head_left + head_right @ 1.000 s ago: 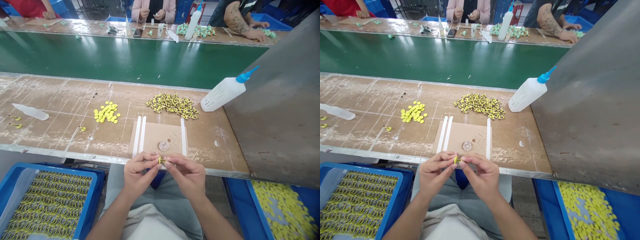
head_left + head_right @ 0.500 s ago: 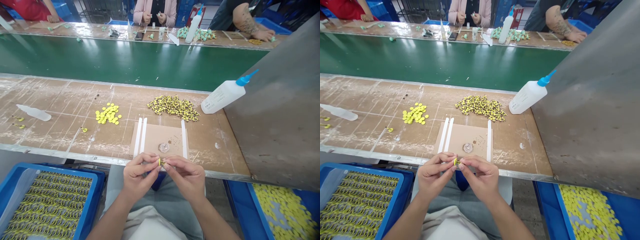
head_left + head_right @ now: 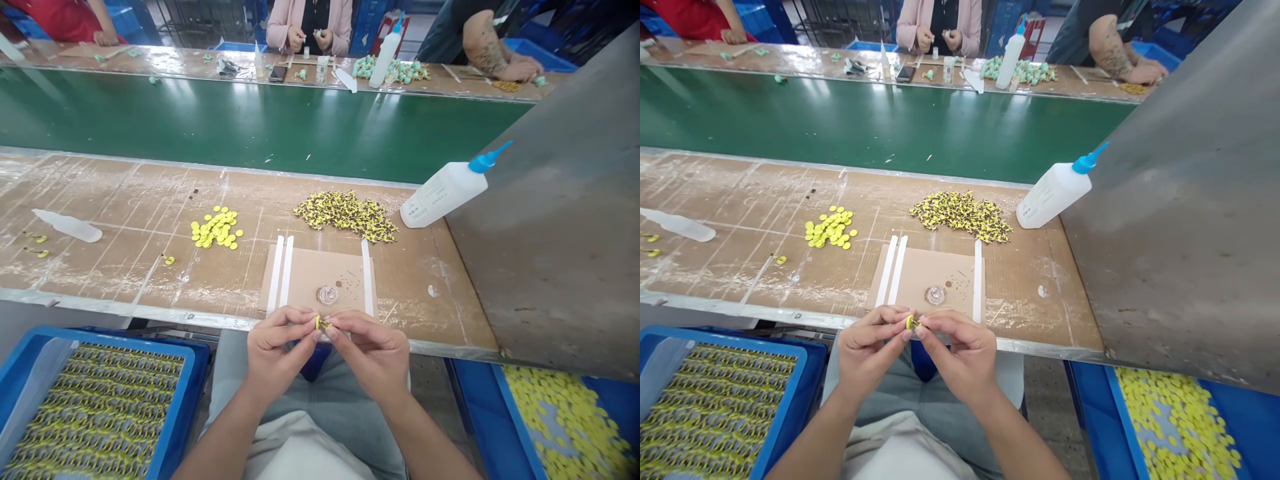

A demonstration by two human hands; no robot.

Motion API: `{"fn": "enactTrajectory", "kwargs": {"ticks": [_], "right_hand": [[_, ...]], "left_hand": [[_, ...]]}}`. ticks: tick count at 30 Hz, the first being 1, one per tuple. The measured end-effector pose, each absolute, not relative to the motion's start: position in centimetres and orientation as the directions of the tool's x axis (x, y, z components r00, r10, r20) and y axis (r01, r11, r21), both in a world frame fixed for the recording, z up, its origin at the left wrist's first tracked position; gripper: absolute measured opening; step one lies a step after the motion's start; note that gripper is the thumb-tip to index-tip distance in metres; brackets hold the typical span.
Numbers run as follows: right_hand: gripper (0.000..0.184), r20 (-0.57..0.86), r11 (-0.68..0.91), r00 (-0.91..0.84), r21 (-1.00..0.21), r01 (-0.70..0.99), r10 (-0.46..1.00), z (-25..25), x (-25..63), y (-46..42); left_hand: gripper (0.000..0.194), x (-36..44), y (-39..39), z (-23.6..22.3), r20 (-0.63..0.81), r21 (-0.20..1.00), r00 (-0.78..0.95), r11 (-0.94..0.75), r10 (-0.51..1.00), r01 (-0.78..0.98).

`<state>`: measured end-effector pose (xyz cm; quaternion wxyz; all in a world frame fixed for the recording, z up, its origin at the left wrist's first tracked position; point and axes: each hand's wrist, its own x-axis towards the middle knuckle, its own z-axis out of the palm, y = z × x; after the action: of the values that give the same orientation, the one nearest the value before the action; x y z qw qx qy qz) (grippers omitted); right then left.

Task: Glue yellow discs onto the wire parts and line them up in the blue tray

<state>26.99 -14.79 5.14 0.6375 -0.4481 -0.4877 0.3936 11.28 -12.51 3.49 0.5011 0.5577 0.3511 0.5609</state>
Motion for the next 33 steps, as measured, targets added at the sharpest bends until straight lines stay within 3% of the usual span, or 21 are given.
{"fn": "enactTrajectory", "kwargs": {"ticks": [8, 18, 27, 33], "right_hand": [[0.02, 0.27, 0.292, 0.231, -0.954, -0.067, 0.935, 5.1, 26.8, -14.8], [0.018, 0.252, 0.273, 0.236, -0.96, -0.064, 0.939, 4.9, 25.8, -14.8], [0.019, 0.076, 0.107, 0.358, -0.992, -0.068, 0.931, 4.8, 24.6, -14.2], [0.018, 0.053, 0.089, 0.371, -0.993, -0.081, 0.927, 4.7, 23.5, -13.3]], "left_hand": [[0.028, 11.2, -12.5, 3.6, 0.205, 0.962, 0.129, -0.176, 0.97, -0.209], [0.017, 11.5, -13.0, 2.9, -0.018, 0.934, 0.078, 0.045, 0.997, -0.354], [0.012, 11.8, -12.6, 3.3, -0.062, 0.893, 0.013, 0.062, 0.998, -0.446], [0.013, 11.3, -12.7, 3.1, -0.097, 0.861, -0.036, 0.066, 0.995, -0.504]]}}
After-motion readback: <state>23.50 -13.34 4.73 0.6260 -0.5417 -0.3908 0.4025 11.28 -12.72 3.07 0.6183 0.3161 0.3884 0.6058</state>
